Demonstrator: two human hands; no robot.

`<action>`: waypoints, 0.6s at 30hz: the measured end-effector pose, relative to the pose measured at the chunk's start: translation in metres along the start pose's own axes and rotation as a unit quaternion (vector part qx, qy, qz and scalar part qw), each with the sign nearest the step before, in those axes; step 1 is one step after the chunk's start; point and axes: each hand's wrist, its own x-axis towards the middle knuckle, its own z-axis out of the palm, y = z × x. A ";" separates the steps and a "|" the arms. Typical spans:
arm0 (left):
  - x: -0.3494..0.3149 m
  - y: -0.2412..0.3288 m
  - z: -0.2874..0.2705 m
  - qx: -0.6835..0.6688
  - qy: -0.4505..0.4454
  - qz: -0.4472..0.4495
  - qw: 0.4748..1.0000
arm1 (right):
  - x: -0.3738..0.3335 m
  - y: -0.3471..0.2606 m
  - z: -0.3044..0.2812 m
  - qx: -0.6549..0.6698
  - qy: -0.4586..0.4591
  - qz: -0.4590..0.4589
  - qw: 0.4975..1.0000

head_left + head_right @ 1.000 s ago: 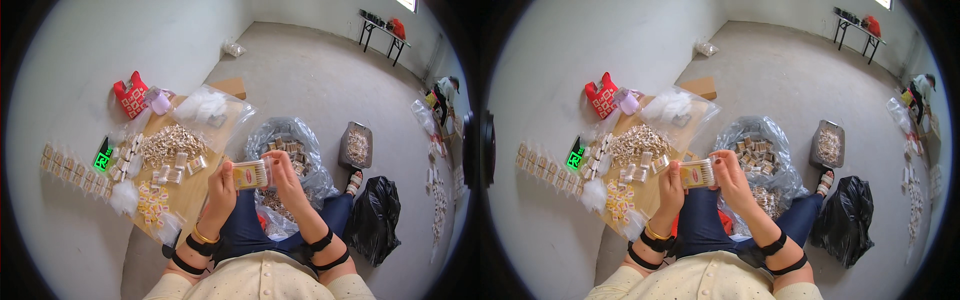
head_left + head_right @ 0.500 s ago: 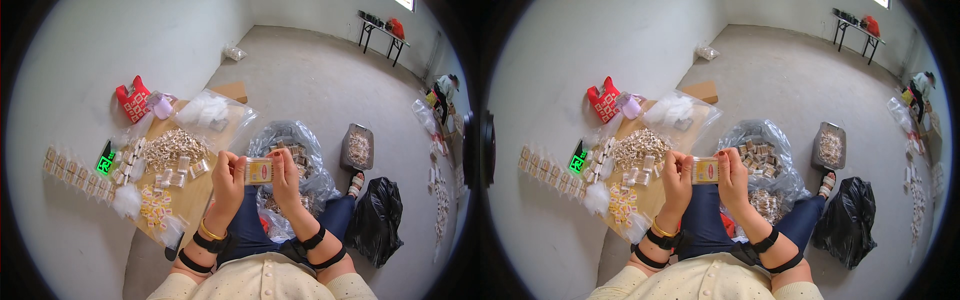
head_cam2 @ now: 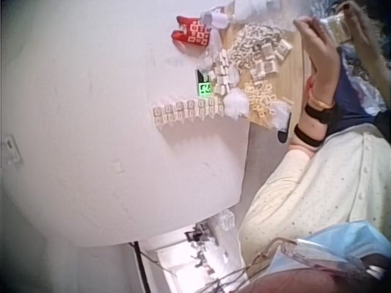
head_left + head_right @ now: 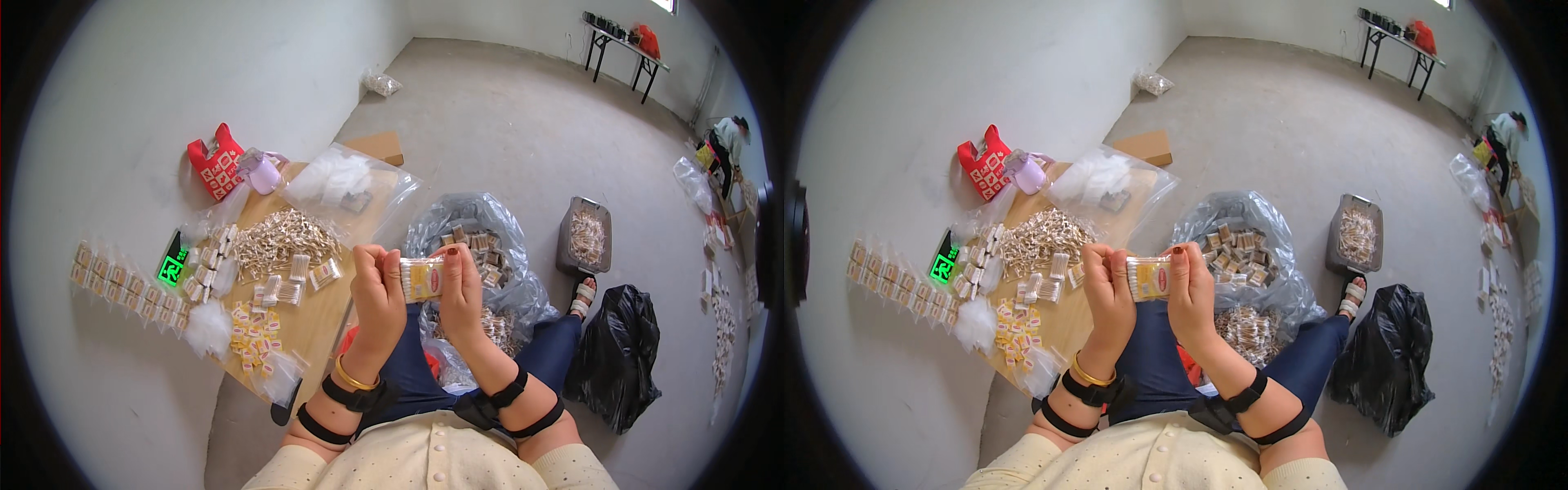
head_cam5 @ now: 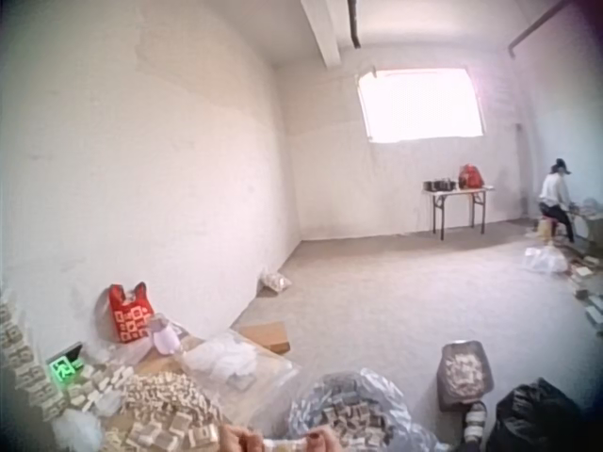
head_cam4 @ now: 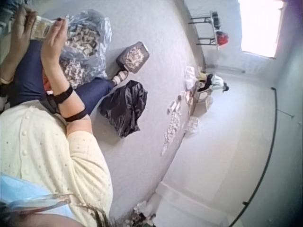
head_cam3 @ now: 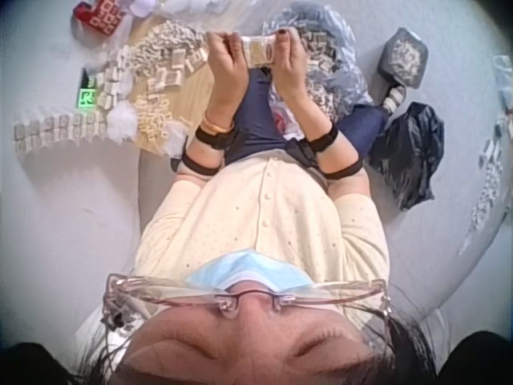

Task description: The person sits on the floor and packs small wooden sticks into clear plastic bags. They place a yellow label on each bag and arrange the finished packages on a low wooden table. The person repeatedly picks up sticks, fills bags, and organizes the output.

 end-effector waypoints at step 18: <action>-0.003 0.007 -0.025 -0.184 -0.050 -0.164 0.968 | 0.014 0.015 -0.027 -0.024 0.013 -0.005 1.000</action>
